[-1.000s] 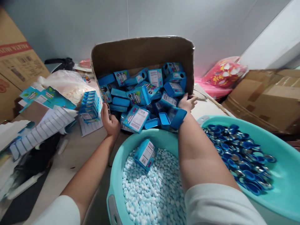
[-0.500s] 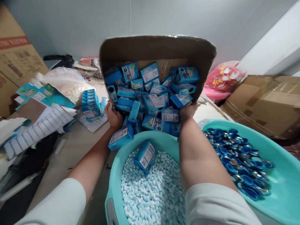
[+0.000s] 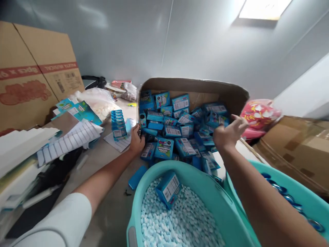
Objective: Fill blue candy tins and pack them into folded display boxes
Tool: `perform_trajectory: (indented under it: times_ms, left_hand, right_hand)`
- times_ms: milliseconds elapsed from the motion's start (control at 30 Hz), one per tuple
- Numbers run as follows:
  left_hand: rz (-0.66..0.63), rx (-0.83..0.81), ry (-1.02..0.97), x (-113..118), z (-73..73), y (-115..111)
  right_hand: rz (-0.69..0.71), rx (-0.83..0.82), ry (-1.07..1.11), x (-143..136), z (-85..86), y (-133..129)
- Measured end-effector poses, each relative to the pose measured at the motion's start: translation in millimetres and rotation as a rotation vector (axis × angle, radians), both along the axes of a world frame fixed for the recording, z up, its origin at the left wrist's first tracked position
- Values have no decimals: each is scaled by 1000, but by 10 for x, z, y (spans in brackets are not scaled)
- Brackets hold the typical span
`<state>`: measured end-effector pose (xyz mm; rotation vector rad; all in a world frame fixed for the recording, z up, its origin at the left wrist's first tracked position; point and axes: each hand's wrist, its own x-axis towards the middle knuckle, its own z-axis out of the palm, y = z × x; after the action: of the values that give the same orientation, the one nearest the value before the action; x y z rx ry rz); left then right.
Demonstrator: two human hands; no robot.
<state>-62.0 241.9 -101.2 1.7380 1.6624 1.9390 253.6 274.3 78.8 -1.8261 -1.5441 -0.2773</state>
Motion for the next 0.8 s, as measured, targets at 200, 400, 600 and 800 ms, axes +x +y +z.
perform_trajectory:
  times_ms: [200,400,600,800]
  left_hand:
    - [-116,-115,137,-466,106,-518]
    - [83,-284,323,-1143,492,-929]
    - [245,-461,540,-1201,746,-597]
    - [174,-586,778,-1126,718,-351]
  right_hand:
    - [620,230,-508,-181,45,-1259]
    - [900,177,-599,-216,-187,-2473]
    - [665,161,-103,-79,-615,-2751]
    - [706,-21,90,-95,-732,-2656]
